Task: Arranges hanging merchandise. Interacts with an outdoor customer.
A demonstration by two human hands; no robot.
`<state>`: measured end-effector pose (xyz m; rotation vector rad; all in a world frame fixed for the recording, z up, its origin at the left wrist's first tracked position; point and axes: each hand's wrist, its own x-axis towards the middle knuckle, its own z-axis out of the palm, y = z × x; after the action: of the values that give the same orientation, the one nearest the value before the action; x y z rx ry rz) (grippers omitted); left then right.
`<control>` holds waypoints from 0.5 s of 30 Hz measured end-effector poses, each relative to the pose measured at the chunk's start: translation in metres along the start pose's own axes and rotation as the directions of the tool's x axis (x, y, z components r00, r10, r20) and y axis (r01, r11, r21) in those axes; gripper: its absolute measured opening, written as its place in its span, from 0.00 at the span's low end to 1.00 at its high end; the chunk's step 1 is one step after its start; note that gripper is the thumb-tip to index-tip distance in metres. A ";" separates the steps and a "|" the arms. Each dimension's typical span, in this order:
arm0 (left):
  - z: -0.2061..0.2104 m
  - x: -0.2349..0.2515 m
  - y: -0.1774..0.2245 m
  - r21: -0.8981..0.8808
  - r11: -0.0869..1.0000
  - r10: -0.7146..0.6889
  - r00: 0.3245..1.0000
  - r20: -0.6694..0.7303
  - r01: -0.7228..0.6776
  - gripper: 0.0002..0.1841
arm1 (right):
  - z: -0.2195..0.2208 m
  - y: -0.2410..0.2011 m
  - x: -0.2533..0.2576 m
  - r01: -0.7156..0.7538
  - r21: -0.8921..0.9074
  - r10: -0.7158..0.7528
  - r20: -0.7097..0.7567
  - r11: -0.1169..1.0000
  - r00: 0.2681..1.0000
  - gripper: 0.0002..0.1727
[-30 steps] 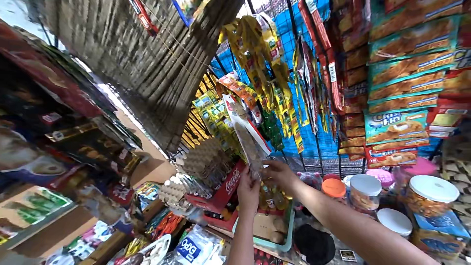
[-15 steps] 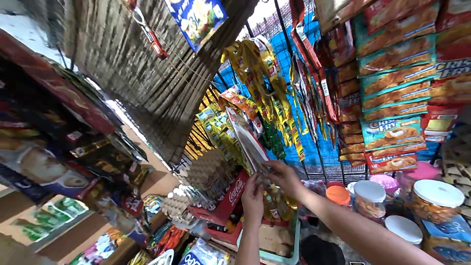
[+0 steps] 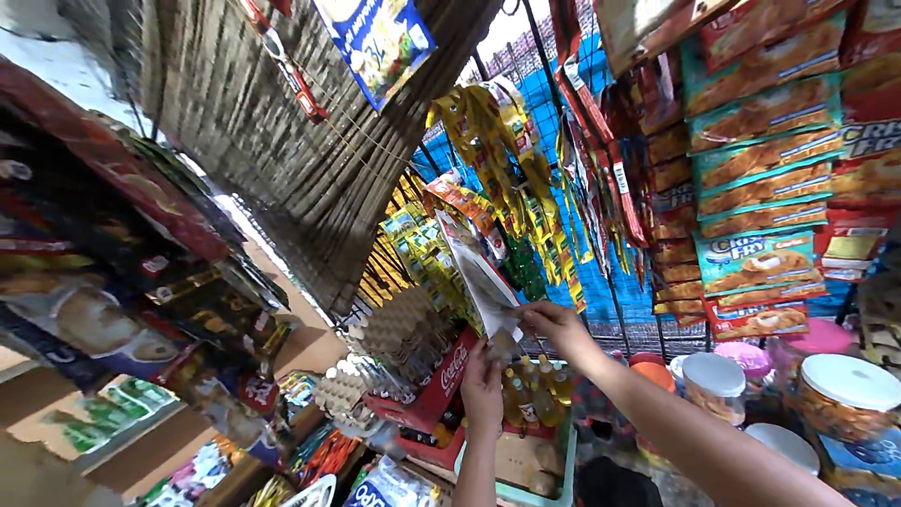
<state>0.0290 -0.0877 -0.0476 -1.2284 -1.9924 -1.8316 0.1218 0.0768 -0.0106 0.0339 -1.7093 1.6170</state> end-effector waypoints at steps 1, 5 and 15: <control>0.000 -0.001 0.000 0.007 1.000 -0.003 1.000 -0.002 0.003 0.26 | -0.001 0.001 0.001 0.003 0.015 -0.003 -0.001 1.000 1.000 0.15; 0.004 -0.002 0.004 0.018 0.999 -0.025 0.999 -0.029 0.026 0.24 | -0.004 0.003 0.004 0.005 0.026 -0.006 0.035 1.000 0.999 0.14; 0.021 -0.003 0.033 -0.041 0.998 0.049 0.987 -0.155 -0.056 0.34 | -0.013 -0.002 0.005 -0.029 -0.035 0.032 0.095 0.999 0.995 0.12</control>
<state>0.0608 -0.0740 -0.0294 -1.1034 -1.8294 -1.8935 0.1255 0.0904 -0.0074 0.0701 -1.8180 1.6316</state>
